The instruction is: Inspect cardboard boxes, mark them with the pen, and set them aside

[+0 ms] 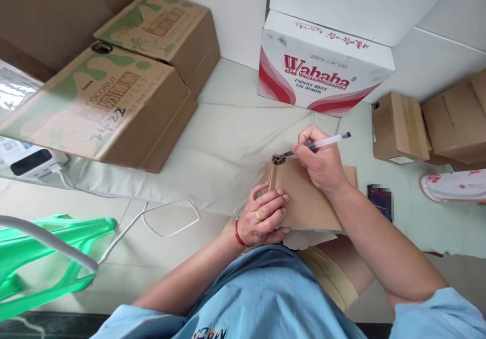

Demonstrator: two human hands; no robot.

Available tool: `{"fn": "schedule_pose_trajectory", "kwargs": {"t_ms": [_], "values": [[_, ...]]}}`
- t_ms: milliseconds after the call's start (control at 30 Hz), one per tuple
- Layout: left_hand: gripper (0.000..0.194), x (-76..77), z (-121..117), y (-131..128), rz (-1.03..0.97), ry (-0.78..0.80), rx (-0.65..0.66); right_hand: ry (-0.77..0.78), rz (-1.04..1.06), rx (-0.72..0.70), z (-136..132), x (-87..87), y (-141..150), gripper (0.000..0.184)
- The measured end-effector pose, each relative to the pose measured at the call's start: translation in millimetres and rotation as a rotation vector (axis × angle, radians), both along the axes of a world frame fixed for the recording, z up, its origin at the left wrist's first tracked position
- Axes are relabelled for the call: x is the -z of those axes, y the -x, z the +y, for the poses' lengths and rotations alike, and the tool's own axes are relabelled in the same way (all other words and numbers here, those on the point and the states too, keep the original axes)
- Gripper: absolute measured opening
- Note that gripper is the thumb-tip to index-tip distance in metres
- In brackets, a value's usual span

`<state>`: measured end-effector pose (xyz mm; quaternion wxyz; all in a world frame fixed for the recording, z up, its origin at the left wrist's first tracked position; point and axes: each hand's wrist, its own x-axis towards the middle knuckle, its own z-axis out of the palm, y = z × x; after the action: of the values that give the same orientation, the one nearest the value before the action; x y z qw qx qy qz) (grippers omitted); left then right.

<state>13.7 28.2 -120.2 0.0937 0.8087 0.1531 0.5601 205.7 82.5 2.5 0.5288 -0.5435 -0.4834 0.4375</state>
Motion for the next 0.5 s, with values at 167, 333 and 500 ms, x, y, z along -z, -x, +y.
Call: {"fn": "schedule_pose_trajectory", "kwargs": {"t_ms": [167,333,500], "values": [[0.033,13.3,-2,1,-0.047,0.019,0.021,0.04,-0.156,-0.015,-10,1.7,-9,0.021],[0.039,24.7,-4,6,-0.004,0.069,0.045,0.047,-0.312,-0.059,-16,-10.6,-2,0.009],[0.033,22.3,-4,2,-0.003,0.03,0.008,0.005,-0.377,-0.059,-15,-7.4,1,0.009]]}}
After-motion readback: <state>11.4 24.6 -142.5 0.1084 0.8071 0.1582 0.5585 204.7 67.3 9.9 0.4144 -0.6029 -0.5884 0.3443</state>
